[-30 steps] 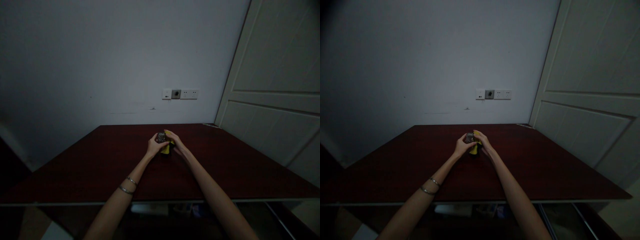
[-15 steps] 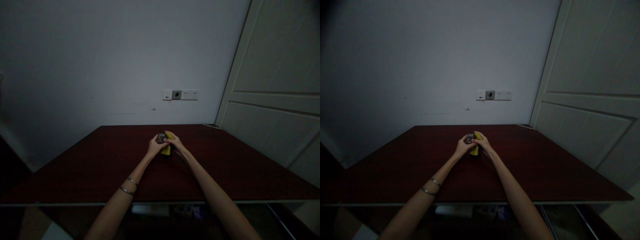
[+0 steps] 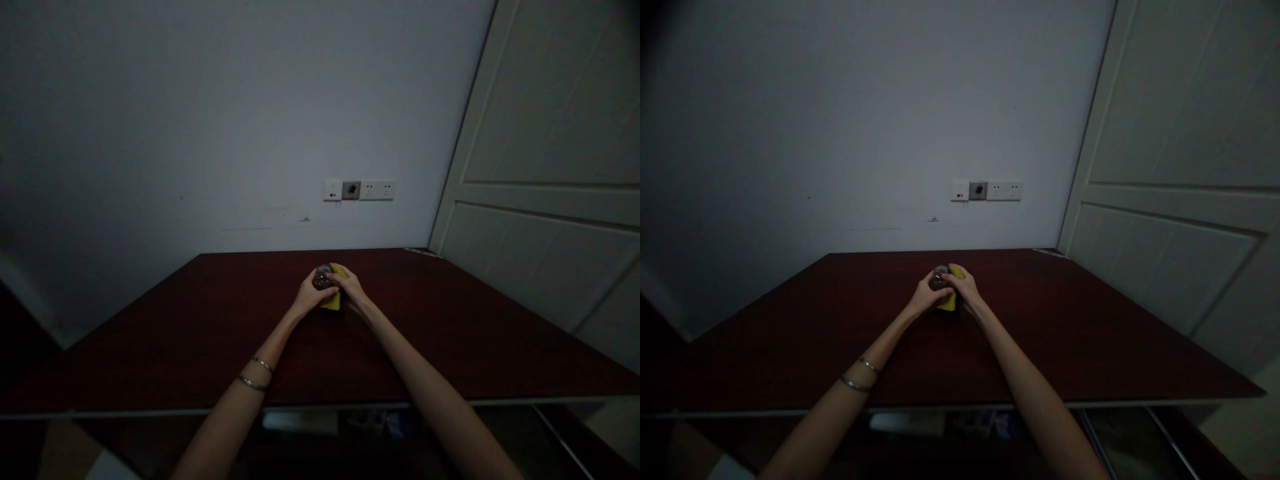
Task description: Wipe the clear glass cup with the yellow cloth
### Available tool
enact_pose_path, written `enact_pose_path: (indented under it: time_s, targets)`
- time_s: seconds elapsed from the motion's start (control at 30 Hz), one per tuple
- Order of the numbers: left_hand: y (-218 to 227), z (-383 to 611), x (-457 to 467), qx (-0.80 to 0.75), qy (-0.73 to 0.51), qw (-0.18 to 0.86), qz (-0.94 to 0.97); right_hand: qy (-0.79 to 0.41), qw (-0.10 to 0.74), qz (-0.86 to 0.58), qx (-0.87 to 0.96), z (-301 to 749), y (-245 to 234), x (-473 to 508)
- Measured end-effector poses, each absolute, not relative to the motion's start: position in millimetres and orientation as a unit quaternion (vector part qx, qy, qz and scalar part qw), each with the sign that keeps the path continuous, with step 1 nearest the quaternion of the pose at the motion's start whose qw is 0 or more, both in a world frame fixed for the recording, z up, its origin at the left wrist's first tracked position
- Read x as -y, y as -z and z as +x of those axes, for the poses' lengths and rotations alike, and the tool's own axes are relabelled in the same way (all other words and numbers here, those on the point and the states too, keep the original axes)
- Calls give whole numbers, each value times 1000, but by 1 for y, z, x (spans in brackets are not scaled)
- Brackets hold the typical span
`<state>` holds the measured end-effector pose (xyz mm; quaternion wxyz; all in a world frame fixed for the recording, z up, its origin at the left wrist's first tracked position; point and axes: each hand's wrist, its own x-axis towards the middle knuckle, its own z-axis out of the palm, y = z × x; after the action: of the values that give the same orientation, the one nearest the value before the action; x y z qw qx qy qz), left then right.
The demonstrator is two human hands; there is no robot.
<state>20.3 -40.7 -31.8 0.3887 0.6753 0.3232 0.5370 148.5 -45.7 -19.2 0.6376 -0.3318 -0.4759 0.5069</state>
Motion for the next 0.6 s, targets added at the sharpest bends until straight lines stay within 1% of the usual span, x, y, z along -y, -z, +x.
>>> enact_pose_path:
  time_s: [0.17, 0.3, 0.47, 0.6]
  targets:
    - [35, 23, 40, -304, -508, 443, 673, -527, 627, -362, 444, 157, 21, 39]
    - [37, 26, 40, -327, -522, 460, 639, -547, 611, -366, 440, 159, 21, 39]
    - [38, 25, 37, -362, -556, 436, 608, -545, 600, -369, 455, 154, 23, 39]
    - [38, 24, 34, -368, -572, 416, 604, -504, 599, -366, 503, 154, 24, 35]
